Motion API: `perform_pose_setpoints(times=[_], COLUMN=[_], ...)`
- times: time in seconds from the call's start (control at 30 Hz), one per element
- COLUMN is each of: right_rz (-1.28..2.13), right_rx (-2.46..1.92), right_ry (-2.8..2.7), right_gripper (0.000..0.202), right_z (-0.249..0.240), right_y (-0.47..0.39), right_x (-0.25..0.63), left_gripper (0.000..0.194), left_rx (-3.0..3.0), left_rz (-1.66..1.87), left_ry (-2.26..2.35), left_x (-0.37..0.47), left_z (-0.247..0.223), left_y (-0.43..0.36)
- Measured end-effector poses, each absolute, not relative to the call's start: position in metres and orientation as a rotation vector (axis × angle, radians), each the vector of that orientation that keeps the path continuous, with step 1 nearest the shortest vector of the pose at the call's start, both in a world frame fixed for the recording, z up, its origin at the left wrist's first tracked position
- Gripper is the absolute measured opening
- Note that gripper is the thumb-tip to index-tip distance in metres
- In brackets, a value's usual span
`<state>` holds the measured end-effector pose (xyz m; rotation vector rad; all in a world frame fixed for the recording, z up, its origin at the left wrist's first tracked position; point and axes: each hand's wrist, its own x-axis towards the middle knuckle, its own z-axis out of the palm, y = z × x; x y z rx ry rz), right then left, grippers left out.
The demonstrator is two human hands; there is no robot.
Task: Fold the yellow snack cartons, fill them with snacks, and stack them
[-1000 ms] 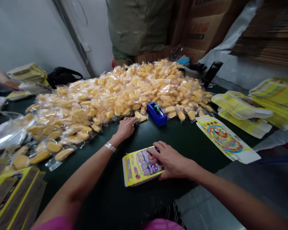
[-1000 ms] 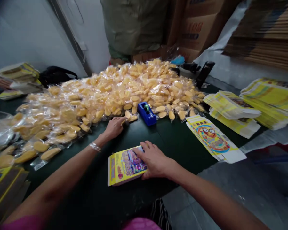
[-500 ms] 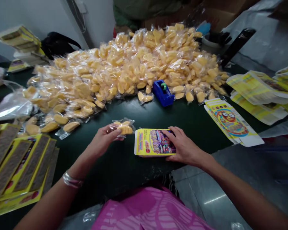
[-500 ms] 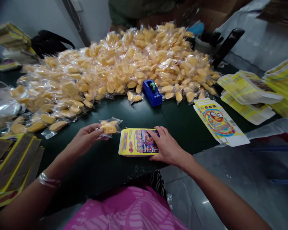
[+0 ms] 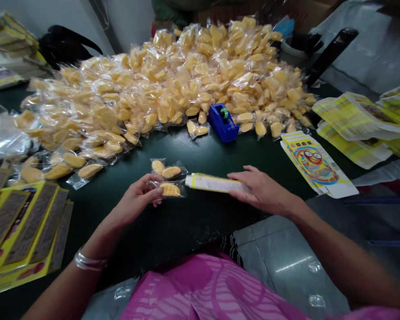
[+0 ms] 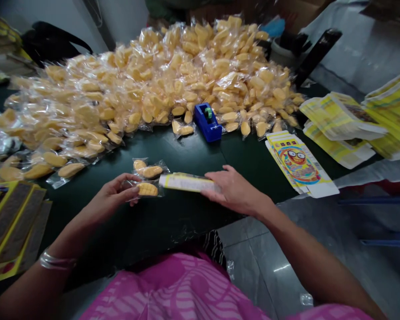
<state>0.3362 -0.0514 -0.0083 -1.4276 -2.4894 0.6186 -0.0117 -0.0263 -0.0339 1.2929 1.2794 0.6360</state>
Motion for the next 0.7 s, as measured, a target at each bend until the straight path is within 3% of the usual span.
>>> perform_pose_setpoints(times=[0.23,0.33,0.43,0.5,0.7], right_rz=[0.928,0.765,0.549,0.459,0.367], right_rx=[-1.422,-1.461,-1.578,-1.644,-1.434], right_ry=[-2.430,-2.475,-2.538,-2.561,-2.548], right_gripper=[0.041,0.047,0.087,0.101,0.085], right_z=[-0.015,-0.022,-0.027,-0.033,-0.054], right_y=[0.015,0.006,-0.026,-0.048,-0.069], right_x=[0.340,0.337,0.324,0.315,0.312], left_gripper=[0.037,0.041,0.038,0.034,0.023], left_rx=[1.167,1.174,1.202,1.251,1.514], left_rz=[0.821,1.008,1.076,1.065,0.639], left_ry=[1.273,1.390,1.385,1.360,1.251], left_x=[0.000,0.006,0.015,0.020,0.023], left_z=[-0.040,-0.043,-0.047,-0.048,-0.044], left_y=[-0.023,-0.018,-0.015,-0.013,0.005])
